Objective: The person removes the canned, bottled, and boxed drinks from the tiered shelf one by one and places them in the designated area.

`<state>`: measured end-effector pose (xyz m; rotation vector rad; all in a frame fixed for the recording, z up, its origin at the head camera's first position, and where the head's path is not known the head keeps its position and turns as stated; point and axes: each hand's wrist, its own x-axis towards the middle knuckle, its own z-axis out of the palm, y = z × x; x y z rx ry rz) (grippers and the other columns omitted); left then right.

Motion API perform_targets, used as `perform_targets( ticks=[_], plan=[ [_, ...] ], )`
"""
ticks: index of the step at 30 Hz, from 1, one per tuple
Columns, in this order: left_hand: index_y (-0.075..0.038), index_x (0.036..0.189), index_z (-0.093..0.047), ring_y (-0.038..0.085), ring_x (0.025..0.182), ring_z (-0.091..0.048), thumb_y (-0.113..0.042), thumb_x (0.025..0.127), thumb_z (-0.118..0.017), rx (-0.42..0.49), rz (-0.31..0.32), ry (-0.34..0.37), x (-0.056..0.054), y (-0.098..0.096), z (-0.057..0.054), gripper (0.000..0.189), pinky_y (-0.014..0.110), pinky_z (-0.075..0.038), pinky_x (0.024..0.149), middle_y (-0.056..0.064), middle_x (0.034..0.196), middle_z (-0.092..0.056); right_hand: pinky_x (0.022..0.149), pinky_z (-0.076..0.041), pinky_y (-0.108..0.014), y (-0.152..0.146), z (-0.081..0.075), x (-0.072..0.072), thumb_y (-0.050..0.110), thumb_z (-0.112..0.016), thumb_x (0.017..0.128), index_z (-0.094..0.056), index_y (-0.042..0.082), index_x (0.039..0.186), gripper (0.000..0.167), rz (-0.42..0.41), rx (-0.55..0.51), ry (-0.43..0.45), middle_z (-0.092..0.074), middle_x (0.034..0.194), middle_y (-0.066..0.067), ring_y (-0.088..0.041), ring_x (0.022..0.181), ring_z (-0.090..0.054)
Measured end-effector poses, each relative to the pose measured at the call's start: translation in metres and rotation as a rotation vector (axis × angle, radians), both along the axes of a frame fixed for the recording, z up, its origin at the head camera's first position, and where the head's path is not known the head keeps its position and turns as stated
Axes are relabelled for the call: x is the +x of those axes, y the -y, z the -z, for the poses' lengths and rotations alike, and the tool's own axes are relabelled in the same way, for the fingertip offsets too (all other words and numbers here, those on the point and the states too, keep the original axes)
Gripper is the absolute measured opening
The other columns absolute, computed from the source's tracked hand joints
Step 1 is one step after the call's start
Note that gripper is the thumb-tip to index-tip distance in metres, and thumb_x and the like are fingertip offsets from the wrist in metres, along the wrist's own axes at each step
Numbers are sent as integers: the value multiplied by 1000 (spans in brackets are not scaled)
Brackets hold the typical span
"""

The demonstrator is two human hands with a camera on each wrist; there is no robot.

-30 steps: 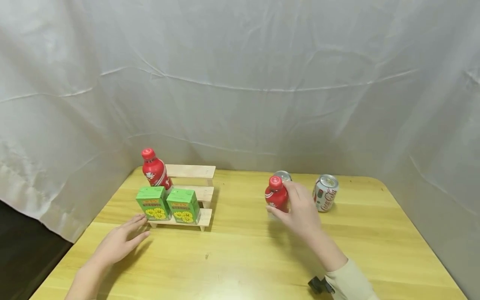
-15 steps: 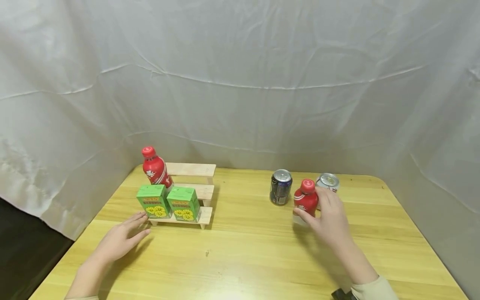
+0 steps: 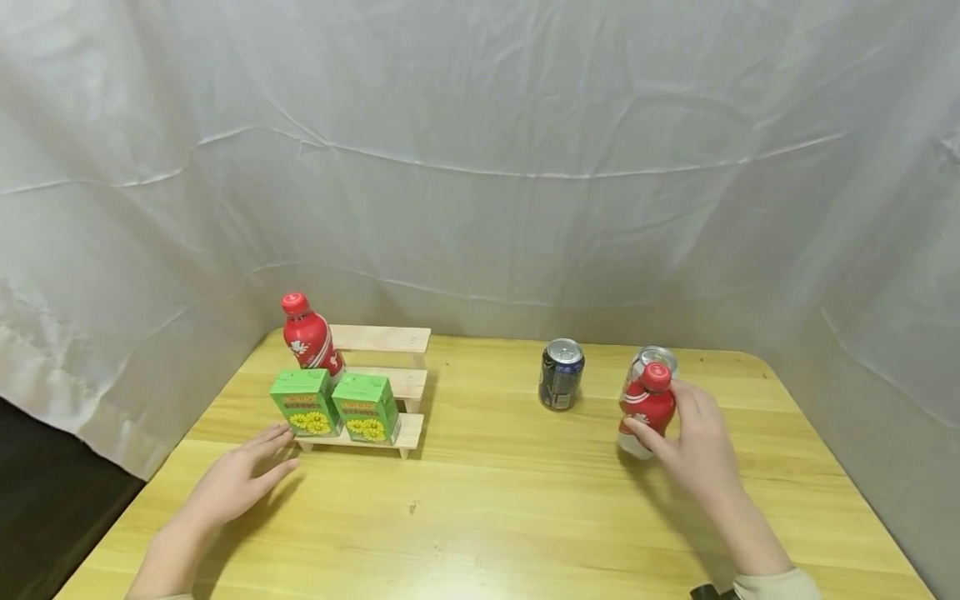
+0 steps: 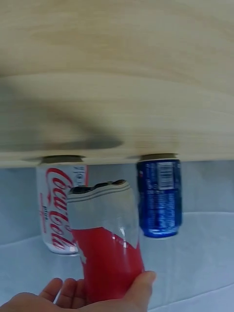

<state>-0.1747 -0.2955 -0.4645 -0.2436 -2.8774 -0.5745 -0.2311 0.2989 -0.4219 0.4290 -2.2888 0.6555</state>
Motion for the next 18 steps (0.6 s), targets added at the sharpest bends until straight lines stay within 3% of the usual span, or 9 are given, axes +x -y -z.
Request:
perform_targets(
  ticks=[10,18],
  plan=[
    [-4,135,-57,40,134,-48,-40,93,-63,1,-1,-1,3,-4,-8,55,62,-40,107,16,144,-53,87,-41,-60,-17,3,-3,20,-87,66,-55,-6,117,66,8,22,95,-58,113,-26,-42,107,-49],
    [-2,135,-57,41,133,-47,-39,93,-64,-2,-1,-11,2,-3,-5,56,62,-40,106,17,144,-52,87,-41,-63,-25,6,-5,26,-86,70,-53,-4,121,68,5,41,160,-57,116,-26,-42,110,-48]
  ],
)
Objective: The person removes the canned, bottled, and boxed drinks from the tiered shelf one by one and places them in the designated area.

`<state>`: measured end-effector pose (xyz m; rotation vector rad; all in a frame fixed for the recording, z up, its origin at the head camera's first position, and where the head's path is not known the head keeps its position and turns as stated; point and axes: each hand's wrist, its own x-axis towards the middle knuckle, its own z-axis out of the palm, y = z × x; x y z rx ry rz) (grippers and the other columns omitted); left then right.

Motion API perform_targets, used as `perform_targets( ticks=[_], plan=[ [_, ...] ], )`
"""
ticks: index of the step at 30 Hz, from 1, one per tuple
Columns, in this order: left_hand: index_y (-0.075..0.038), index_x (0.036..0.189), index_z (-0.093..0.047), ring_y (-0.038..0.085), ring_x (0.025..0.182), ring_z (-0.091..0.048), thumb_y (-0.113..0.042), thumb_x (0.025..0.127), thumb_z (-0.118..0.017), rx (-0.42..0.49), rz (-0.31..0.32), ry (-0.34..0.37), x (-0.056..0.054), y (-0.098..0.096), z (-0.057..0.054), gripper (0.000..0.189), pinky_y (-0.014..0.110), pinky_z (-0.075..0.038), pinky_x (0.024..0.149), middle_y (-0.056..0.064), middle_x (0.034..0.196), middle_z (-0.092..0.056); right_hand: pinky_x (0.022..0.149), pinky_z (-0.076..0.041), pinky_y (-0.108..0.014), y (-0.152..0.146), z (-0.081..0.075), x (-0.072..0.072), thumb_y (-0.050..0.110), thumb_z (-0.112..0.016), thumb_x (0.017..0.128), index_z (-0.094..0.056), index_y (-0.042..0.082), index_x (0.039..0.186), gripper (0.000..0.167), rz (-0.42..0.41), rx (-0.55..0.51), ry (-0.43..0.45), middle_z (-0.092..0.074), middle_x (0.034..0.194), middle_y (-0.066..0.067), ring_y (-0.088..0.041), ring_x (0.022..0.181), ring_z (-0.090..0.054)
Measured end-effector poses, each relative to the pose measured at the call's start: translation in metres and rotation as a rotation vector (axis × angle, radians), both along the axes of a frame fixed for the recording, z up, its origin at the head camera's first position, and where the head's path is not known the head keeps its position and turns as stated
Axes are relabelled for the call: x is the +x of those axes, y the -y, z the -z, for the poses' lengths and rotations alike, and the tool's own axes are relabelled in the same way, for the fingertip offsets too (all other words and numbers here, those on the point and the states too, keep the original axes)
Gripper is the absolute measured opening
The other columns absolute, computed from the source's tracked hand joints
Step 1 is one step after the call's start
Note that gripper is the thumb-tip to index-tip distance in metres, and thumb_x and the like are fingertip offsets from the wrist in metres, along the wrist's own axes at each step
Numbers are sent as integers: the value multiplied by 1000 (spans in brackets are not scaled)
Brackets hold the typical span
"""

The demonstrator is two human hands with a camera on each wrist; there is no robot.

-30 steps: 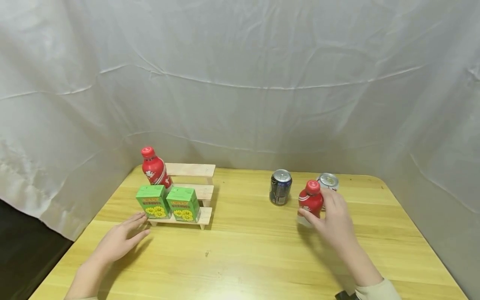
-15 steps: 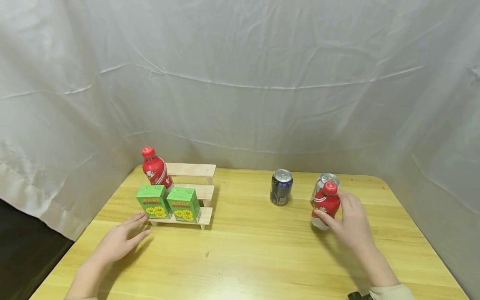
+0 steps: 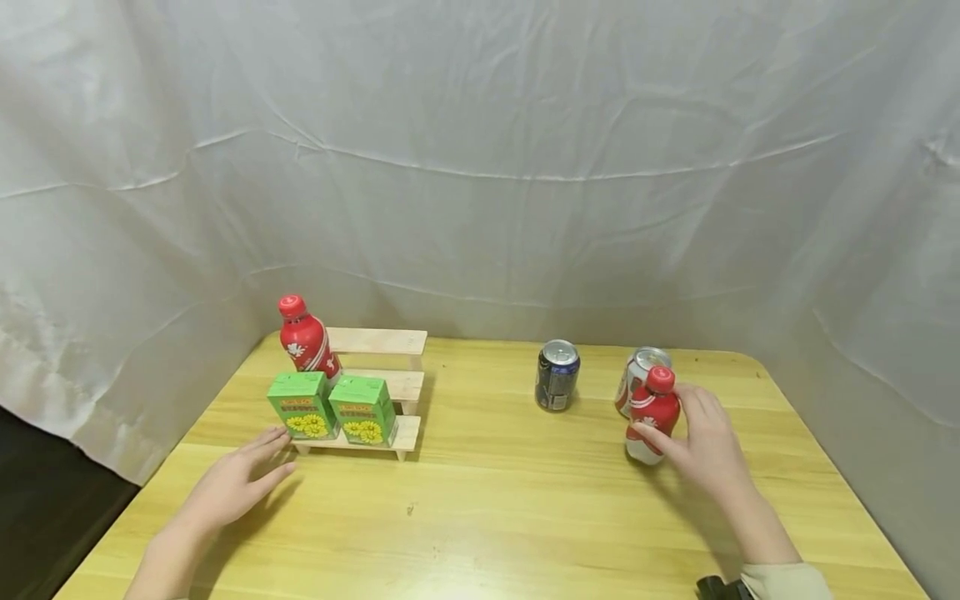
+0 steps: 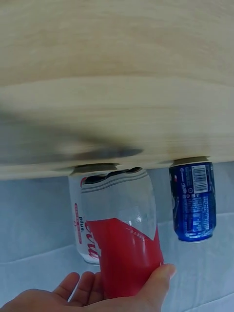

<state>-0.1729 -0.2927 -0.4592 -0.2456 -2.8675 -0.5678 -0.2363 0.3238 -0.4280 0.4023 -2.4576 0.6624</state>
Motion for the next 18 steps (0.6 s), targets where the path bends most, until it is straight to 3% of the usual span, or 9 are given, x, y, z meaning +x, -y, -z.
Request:
perform_targets(
  ticks=[11,18],
  plan=[
    [-2,135,-57,40,135,-46,-40,93,-63,-1,-1,33,0,-1,2,57,61,-39,108,17,145,-51,84,-44,-61,-11,5,2,26,-88,70,-53,-3,121,68,-7,9,83,-58,112,-21,-36,105,-51],
    [-3,136,-56,40,135,-46,-41,94,-62,-2,-13,34,0,1,0,57,62,-38,108,17,145,-51,86,-43,-68,-16,1,0,31,-86,72,-51,-3,124,72,-13,37,126,-56,117,-25,-42,109,-50]
  ],
)
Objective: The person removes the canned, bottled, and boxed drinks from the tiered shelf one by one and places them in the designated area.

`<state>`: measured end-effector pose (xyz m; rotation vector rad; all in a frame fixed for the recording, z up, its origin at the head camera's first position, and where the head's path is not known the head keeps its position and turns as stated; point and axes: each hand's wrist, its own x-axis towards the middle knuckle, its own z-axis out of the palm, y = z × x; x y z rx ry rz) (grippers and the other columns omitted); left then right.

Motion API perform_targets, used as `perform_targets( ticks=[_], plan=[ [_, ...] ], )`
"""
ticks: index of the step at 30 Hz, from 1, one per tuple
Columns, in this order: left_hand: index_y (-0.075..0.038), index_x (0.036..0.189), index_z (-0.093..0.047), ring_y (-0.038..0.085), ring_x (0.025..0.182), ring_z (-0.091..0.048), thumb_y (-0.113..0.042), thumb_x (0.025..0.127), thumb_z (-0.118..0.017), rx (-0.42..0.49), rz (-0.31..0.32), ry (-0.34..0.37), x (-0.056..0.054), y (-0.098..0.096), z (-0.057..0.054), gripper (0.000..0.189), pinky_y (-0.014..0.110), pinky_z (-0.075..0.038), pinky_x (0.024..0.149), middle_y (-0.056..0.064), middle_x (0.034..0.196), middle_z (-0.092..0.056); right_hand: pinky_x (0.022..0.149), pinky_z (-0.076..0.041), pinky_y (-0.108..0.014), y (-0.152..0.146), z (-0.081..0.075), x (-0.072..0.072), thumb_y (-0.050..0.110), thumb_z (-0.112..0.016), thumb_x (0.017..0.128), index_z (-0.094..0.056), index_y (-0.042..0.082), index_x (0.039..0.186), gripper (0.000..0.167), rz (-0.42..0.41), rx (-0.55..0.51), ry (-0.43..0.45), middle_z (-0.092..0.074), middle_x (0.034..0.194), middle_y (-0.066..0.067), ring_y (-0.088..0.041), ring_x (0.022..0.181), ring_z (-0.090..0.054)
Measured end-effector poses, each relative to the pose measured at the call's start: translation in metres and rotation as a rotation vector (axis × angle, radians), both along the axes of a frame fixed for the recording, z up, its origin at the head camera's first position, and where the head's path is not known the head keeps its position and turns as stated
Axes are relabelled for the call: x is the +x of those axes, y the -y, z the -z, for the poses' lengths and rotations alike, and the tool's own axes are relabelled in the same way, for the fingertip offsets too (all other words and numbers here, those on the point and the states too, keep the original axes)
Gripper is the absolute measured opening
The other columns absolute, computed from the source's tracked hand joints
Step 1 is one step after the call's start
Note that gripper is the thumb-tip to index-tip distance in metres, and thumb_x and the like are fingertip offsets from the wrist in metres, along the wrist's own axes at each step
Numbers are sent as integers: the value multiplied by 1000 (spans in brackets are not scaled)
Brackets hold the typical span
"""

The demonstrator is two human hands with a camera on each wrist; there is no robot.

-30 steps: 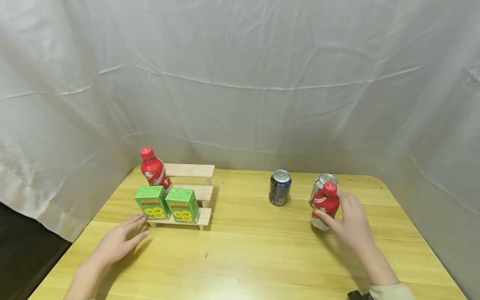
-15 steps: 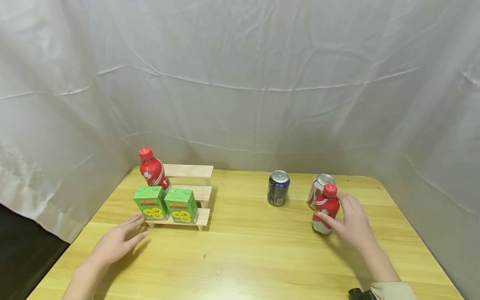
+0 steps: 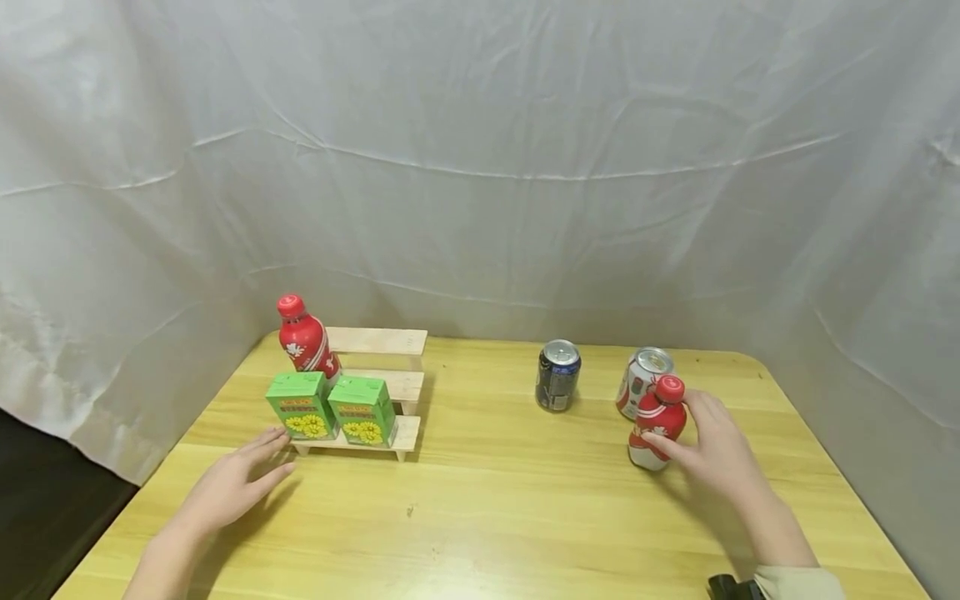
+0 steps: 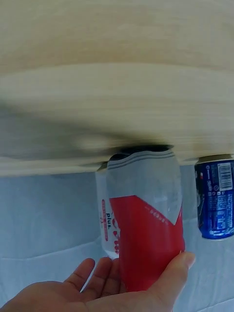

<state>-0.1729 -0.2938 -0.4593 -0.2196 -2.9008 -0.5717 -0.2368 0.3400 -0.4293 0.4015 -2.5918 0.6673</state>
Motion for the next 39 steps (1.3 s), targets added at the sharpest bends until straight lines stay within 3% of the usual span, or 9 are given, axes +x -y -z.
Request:
perform_targets(
  ticks=[11,21,25,32,35,38,39],
  plan=[
    [-3,136,-56,40,135,-46,-40,93,-63,4,-2,1,2,1,-2,57,62,-38,108,17,145,-51,85,-45,-60,-8,-3,-3,35,-87,70,-52,1,120,70,-24,127,-33,-59,113,-23,-40,104,-54],
    [-3,135,-57,41,134,-46,-38,93,-64,20,3,-7,3,0,0,56,61,-38,108,17,145,-51,90,-43,-64,-18,-10,0,44,-84,70,-53,-7,125,81,-12,254,-71,-57,120,-30,-47,110,-51],
    [-3,135,-56,41,134,-47,-39,93,-64,17,2,-9,2,0,1,56,62,-38,108,18,144,-51,88,-44,-64,-21,-15,1,42,-85,67,-54,-7,126,84,-10,260,-129,-57,120,-29,-47,109,-52],
    [-3,136,-56,41,134,-47,-39,93,-64,14,2,-10,1,0,-1,57,62,-38,108,17,145,-51,81,-45,-54,-21,-33,9,41,-87,62,-58,2,125,79,-37,221,-286,-60,115,-21,-39,102,-55],
    [-3,136,-56,41,134,-47,-40,93,-63,14,3,-8,0,0,-1,57,62,-38,108,17,144,-51,78,-45,-52,-18,-42,14,62,-75,72,-60,5,125,79,-41,230,-337,-62,113,-18,-36,102,-56],
    [-3,136,-56,41,135,-46,-40,93,-63,16,4,-3,0,0,-1,57,62,-38,108,17,145,-51,79,-44,-48,-12,-48,18,79,-50,81,-61,4,125,88,-62,236,-382,-62,114,-17,-34,104,-55],
    [-3,136,-56,41,135,-46,-40,93,-63,17,4,-2,0,0,-1,57,62,-37,108,17,145,-51,86,-45,-45,-9,-50,19,80,-43,83,-60,3,125,90,-75,235,-395,-62,115,-17,-35,105,-54]
  ],
)
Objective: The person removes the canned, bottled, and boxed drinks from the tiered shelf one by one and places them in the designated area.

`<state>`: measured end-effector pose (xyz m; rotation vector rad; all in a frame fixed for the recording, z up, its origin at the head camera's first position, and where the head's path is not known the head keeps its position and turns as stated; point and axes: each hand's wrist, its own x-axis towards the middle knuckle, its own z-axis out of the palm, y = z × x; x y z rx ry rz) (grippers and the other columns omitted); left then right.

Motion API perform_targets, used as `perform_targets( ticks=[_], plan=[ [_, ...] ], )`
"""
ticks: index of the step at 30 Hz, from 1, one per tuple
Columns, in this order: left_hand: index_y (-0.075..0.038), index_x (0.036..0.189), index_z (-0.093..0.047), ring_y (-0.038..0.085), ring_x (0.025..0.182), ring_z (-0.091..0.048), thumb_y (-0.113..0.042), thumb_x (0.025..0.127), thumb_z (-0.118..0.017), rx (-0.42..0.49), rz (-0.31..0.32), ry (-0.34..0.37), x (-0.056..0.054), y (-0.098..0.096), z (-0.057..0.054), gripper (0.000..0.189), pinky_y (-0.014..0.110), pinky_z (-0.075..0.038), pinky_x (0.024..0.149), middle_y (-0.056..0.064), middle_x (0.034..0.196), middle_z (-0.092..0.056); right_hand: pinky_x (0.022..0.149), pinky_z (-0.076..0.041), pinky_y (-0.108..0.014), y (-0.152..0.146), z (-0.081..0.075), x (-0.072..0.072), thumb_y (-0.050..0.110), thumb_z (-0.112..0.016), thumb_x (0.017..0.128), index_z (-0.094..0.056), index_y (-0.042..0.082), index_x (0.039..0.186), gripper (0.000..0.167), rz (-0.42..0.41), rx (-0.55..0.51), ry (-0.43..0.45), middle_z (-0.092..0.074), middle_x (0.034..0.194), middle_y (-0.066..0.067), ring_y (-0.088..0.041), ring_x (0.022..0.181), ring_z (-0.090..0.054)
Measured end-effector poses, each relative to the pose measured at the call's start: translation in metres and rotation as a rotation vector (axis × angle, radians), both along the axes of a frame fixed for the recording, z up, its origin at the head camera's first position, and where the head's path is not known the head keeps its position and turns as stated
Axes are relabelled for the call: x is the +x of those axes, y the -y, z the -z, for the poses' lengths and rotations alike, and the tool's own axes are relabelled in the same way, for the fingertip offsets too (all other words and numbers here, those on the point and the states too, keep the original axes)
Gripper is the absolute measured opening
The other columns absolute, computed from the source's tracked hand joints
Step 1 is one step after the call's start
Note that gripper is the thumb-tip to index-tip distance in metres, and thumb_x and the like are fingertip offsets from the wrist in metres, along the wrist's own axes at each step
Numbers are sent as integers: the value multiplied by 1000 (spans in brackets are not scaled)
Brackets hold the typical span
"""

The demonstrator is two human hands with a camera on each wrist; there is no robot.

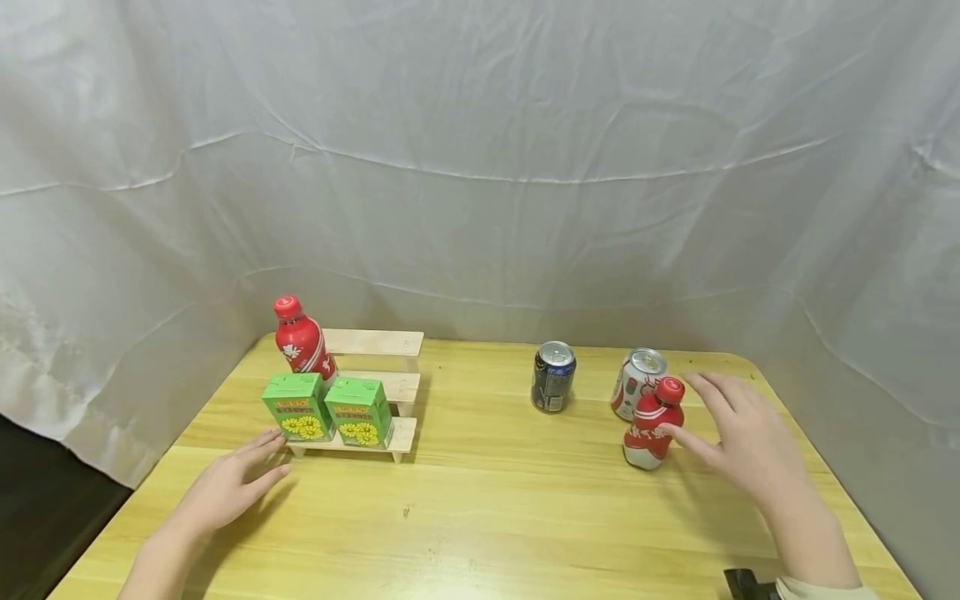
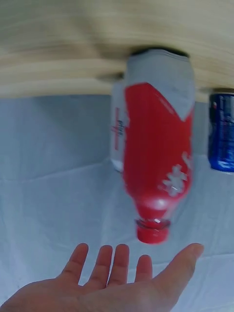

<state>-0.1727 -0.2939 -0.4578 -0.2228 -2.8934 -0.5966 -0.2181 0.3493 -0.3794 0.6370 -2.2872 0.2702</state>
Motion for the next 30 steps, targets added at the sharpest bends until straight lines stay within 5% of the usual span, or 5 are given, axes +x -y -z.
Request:
perform_targets(
  ticks=[3,6,13,23,30],
  plan=[
    [-4,137,-55,41,135,-46,-41,93,-63,1,-2,1,0,1,0,57,63,-37,108,17,145,-51,109,-40,-26,11,-6,2,76,-40,88,-61,0,124,86,-53,12,-34,-61,118,-18,-36,109,-53],
    [-4,137,-55,41,135,-46,-41,93,-62,-3,0,-2,0,1,0,57,62,-37,108,17,145,-51,119,-14,-9,21,-9,5,72,-43,89,-62,0,122,82,-88,27,-43,-60,123,-18,-37,114,-52],
    [-3,136,-56,41,135,-46,-39,93,-63,-17,9,-7,-1,0,0,57,62,-38,108,17,145,-51,124,-16,-21,42,-7,11,72,-44,89,-62,5,128,80,-117,48,-49,-59,129,-18,-37,123,-50],
    [-1,134,-58,41,134,-47,-39,94,-63,-25,13,-8,2,-1,-3,55,62,-40,107,18,144,-51,123,-16,-17,73,6,10,64,-46,93,-64,6,127,70,-265,68,-122,-61,126,-17,-36,114,-55],
    [-1,134,-58,41,133,-48,-39,93,-63,-21,17,-27,1,-1,-1,55,61,-40,108,18,144,-52,124,-18,-22,95,17,16,59,-48,95,-61,5,131,66,-337,97,-106,-60,129,-17,-35,123,-53]
  ],
)
